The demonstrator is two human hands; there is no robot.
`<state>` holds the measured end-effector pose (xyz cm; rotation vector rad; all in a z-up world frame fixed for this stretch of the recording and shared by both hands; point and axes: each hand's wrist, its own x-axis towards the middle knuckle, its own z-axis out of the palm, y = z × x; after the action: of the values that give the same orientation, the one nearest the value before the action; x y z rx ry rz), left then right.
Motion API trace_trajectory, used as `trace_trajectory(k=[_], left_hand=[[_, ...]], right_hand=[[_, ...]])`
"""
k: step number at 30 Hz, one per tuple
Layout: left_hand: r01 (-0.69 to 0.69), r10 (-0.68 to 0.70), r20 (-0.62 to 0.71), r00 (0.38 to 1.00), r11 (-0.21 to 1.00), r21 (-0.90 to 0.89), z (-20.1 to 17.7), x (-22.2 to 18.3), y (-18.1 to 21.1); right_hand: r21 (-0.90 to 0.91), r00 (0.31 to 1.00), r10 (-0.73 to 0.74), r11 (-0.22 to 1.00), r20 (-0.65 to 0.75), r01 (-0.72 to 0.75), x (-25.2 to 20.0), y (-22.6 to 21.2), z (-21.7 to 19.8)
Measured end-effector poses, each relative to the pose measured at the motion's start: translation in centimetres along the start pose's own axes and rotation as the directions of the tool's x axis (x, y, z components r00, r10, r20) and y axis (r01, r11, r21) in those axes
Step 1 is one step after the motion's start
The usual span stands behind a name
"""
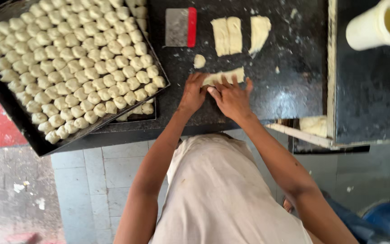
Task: The person uses a scraper to cut small portions of dough from a larger piece on a counter and places the portions into a large rectangular baking pan.
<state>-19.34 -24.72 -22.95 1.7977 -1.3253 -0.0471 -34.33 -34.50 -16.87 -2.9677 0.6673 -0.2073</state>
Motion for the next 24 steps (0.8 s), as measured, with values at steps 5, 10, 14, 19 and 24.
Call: trace_trajectory(k=[5, 10, 14, 19, 24], left_hand=[[0.424, -0.38, 0.201, 0.903, 0.865, -0.267, -1.6, -3.1, -1.3], [0.159, -0.149, 0.061, 0.987, 0.961, -0.226, -2.1, -4.4, -1.9], [0.117, -0.115, 0.02, 0.993, 0.976, -0.185, -1.8, -4.6, -1.9], [0.125, -0.148, -0.105, 0.983, 0.972, -0.201, -0.2, -4.5, -2.9], [0.302, -0.334, -0.069, 0.94, 0.91, -0.285, -0.4, -3.9, -2.7]], right_hand=[[-0.087, 0.988, -0.138, 0.986, 0.063, 0.143, 3.5, -1.8, -1.4], [0.293, 0.993, 0.015, 0.956, -0.114, 0.019, 18.0, -3.4, 3.6], [-0.051, 0.829, 0.55, 0.83, -0.1, -0.556, 25.7, -3.7, 10.1], [0.591, 0.839, 0.459, 0.604, 0.291, -0.535, 30.2, -1.4, 11.0], [0.643, 0.973, 0.164, 0.766, -0.16, -0.023, 18.0, -0.2, 1.2]])
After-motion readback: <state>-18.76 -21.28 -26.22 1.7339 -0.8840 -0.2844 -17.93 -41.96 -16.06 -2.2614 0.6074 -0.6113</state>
